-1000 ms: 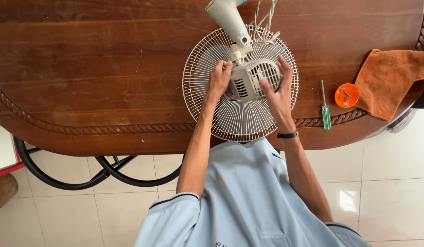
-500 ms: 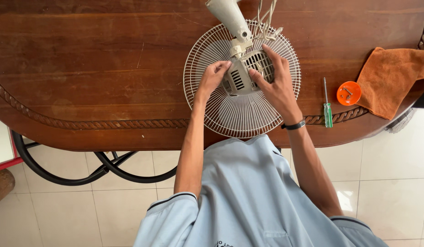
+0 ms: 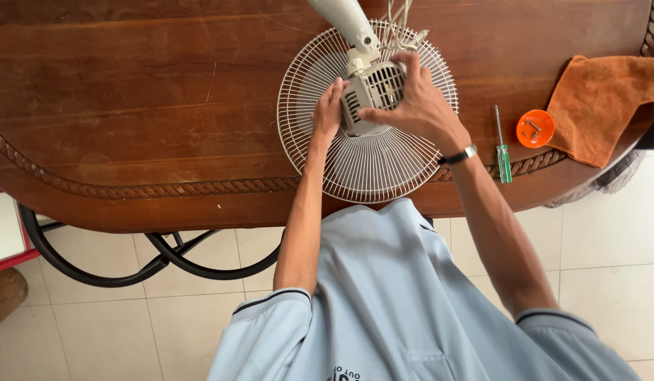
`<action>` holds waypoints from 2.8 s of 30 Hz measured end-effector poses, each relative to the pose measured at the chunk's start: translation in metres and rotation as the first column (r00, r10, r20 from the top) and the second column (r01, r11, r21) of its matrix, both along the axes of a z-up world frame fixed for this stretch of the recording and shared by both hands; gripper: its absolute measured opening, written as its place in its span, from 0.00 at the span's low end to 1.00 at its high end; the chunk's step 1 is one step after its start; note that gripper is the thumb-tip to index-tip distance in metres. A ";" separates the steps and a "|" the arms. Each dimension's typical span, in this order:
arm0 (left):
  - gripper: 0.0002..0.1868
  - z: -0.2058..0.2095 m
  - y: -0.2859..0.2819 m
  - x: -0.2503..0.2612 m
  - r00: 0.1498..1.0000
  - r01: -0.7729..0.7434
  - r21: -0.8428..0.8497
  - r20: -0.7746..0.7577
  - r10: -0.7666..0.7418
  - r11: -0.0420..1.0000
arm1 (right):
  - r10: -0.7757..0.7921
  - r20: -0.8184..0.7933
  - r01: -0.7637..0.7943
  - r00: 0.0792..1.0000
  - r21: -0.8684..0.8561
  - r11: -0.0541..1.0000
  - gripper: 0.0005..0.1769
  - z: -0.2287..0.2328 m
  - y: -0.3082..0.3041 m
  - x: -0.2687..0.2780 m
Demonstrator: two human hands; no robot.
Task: The person assembles a white electric fan on a wooden table. They attach the front grille, install the fan blades, secure the blades with a cap, and then attach the rear motor housing, completing the assembly.
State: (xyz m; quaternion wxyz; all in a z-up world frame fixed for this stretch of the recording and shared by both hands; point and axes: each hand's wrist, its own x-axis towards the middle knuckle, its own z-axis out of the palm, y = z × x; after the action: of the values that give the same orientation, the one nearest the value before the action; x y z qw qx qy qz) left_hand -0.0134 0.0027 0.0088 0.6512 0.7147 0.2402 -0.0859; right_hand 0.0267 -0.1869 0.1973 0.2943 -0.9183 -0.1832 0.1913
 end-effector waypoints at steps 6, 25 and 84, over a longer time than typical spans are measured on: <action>0.41 -0.002 0.013 -0.013 0.988 0.015 -0.227 0.151 0.020 0.974 | 0.044 0.012 -0.043 0.999 -0.053 0.998 0.71 -0.003 0.004 0.012; 0.40 0.013 0.001 -0.024 0.967 -0.047 -0.209 0.235 0.097 0.977 | 0.367 -0.202 -0.406 0.908 -0.206 0.890 0.74 0.023 -0.003 0.045; 0.11 -0.016 -0.005 -0.037 0.943 -0.176 -0.125 0.262 0.204 0.976 | 0.296 0.102 -0.311 0.950 0.393 0.865 0.66 0.069 -0.093 0.060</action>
State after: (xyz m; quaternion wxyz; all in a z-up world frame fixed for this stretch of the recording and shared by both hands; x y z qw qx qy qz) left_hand -0.0501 -0.0025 -0.0068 0.7183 0.6597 0.2112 0.0650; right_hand 0.0862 -0.2798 0.2668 0.4402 -0.8007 -0.3663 0.1757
